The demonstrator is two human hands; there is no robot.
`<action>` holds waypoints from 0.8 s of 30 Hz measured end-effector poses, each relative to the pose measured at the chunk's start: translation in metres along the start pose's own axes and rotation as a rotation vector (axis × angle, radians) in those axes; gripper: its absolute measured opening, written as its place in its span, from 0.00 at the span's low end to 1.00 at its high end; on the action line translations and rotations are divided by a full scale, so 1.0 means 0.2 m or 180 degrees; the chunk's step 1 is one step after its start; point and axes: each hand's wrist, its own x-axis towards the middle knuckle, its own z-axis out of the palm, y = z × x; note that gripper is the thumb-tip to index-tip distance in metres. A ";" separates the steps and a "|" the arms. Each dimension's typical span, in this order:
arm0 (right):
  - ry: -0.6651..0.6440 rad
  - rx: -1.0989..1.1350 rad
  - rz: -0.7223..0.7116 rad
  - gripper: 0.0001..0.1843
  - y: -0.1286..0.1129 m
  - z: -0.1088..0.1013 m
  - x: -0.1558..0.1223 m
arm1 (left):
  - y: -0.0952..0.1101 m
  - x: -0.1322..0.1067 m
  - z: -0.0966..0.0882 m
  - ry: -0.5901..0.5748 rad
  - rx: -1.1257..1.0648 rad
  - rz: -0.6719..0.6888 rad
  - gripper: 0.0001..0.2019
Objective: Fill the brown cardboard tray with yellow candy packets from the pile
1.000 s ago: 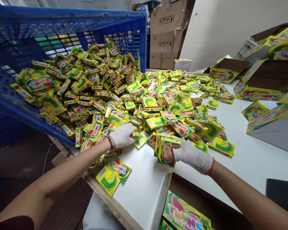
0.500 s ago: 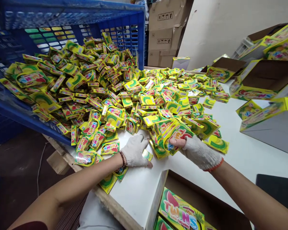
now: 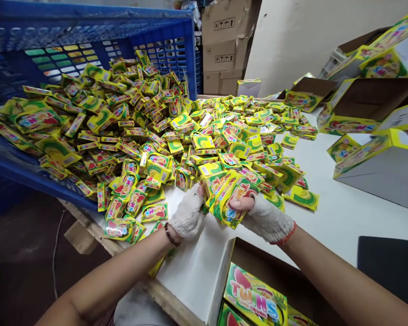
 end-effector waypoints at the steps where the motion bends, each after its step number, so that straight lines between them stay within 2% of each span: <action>1: 0.0025 -0.0148 0.0022 0.35 -0.02 -0.02 -0.01 | 0.02 0.01 0.04 -0.0028 0.0054 0.0025 0.21; 3: 0.0165 -0.0689 0.0093 0.33 -0.08 -0.11 -0.06 | 0.06 0.03 0.10 -0.0093 0.0207 0.0060 0.20; 7: 0.0588 -0.2639 0.0381 0.28 -0.17 -0.31 -0.23 | 0.08 0.07 0.18 -0.0268 -0.0037 0.0340 0.20; 10: 0.0920 -0.4217 0.0589 0.23 -0.09 -0.39 -0.32 | 0.09 0.14 0.30 -0.1038 -0.0444 0.0696 0.23; 12: 0.1069 -0.5001 0.0457 0.23 0.03 -0.42 -0.33 | 0.07 0.18 0.42 -0.1591 -0.0358 0.0810 0.25; 13: 0.1081 -0.5209 0.0314 0.26 0.09 -0.44 -0.34 | 0.05 0.21 0.48 -0.1753 -0.0180 0.0836 0.26; 16: 0.1059 -0.5266 -0.0090 0.44 0.25 -0.52 -0.36 | -0.04 0.24 0.61 -0.1847 0.0380 0.0887 0.31; 19: 0.1247 -0.5081 -0.0309 0.63 0.36 -0.63 -0.42 | -0.15 0.25 0.65 -0.1846 0.0493 0.0947 0.32; 21: 0.1318 -0.4831 -0.0465 0.68 0.41 -0.68 -0.45 | -0.20 0.23 0.65 -0.1845 0.0481 0.0956 0.32; 24: 0.1342 -0.4415 -0.0715 0.66 0.44 -0.72 -0.46 | -0.24 0.20 0.65 -0.1794 0.0276 0.1066 0.33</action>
